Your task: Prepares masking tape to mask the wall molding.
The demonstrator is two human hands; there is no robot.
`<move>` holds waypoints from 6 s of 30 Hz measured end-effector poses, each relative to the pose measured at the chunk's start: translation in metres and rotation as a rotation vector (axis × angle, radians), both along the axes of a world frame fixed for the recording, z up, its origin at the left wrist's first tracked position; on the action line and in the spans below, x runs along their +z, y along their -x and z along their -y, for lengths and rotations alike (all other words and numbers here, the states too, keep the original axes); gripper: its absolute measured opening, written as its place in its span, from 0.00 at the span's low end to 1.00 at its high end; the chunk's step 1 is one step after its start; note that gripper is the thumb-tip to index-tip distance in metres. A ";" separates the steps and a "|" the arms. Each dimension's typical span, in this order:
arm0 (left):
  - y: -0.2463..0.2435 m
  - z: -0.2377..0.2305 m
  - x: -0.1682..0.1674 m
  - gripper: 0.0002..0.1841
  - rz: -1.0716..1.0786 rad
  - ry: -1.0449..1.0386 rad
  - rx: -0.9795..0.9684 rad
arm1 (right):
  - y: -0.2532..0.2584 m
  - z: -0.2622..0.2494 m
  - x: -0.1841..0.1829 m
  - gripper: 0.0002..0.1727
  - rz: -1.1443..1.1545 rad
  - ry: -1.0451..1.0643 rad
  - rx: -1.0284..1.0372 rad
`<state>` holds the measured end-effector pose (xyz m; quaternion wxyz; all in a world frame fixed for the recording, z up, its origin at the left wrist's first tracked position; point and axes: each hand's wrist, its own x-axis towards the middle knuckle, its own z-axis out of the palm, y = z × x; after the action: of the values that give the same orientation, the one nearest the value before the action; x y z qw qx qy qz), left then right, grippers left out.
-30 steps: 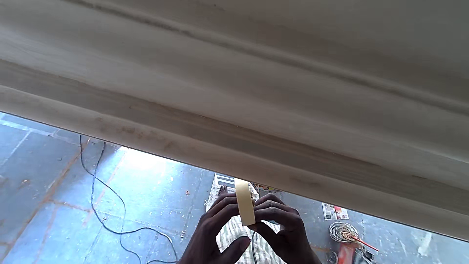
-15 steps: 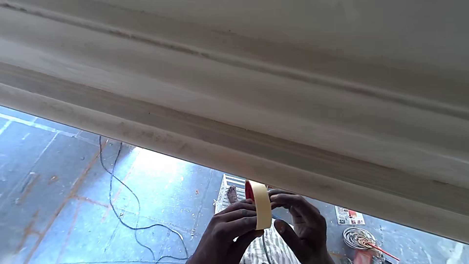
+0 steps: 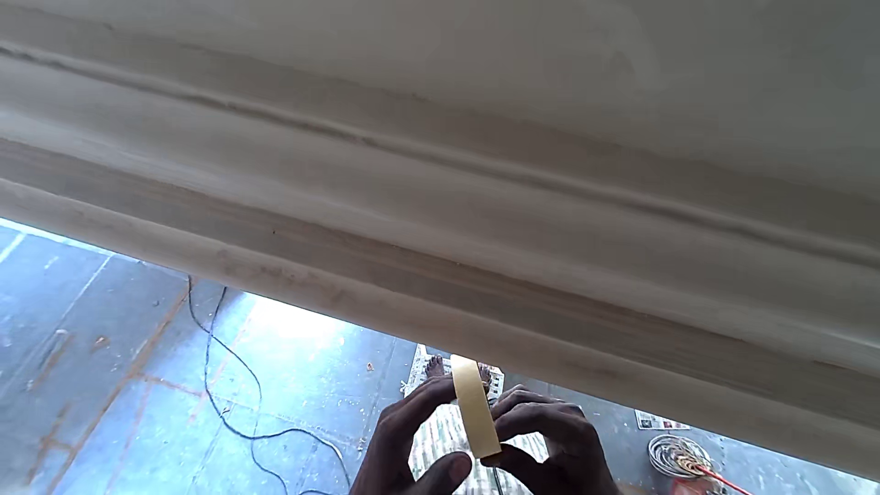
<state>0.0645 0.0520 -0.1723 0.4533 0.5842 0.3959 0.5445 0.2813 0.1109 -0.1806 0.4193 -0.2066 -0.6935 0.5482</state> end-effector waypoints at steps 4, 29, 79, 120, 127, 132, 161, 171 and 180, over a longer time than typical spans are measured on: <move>-0.008 0.002 0.014 0.21 0.098 0.091 0.047 | 0.005 -0.002 -0.001 0.04 0.067 -0.096 0.003; 0.001 0.015 0.001 0.21 -0.088 -0.057 0.196 | 0.021 0.007 0.021 0.26 -0.062 0.082 -0.041; -0.022 0.017 0.004 0.08 -0.197 -0.132 0.199 | 0.014 -0.005 0.035 0.21 -0.059 0.094 -0.055; -0.044 0.028 0.019 0.14 -0.833 -0.421 0.186 | -0.021 0.014 0.050 0.07 0.009 0.147 -0.205; -0.058 0.023 0.012 0.13 -0.740 -0.405 0.123 | -0.033 0.025 0.044 0.07 0.015 0.146 -0.296; -0.053 0.017 0.014 0.13 -0.724 -0.422 0.063 | -0.042 0.022 0.042 0.14 -0.016 0.159 -0.300; -0.078 0.024 0.013 0.15 -0.647 -0.213 -0.011 | -0.072 -0.009 0.027 0.09 0.538 -0.534 -0.286; -0.086 0.042 0.015 0.14 -0.781 -0.126 0.178 | -0.070 -0.012 0.014 0.08 0.247 -0.106 -0.134; -0.110 0.063 0.006 0.15 -0.551 0.452 0.238 | -0.071 -0.004 -0.002 0.17 0.662 -0.162 0.147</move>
<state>0.1748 -0.0110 -0.1661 0.3808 0.5441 0.6782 0.3145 0.3521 0.1144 -0.1823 0.1461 -0.2888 -0.8462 0.4232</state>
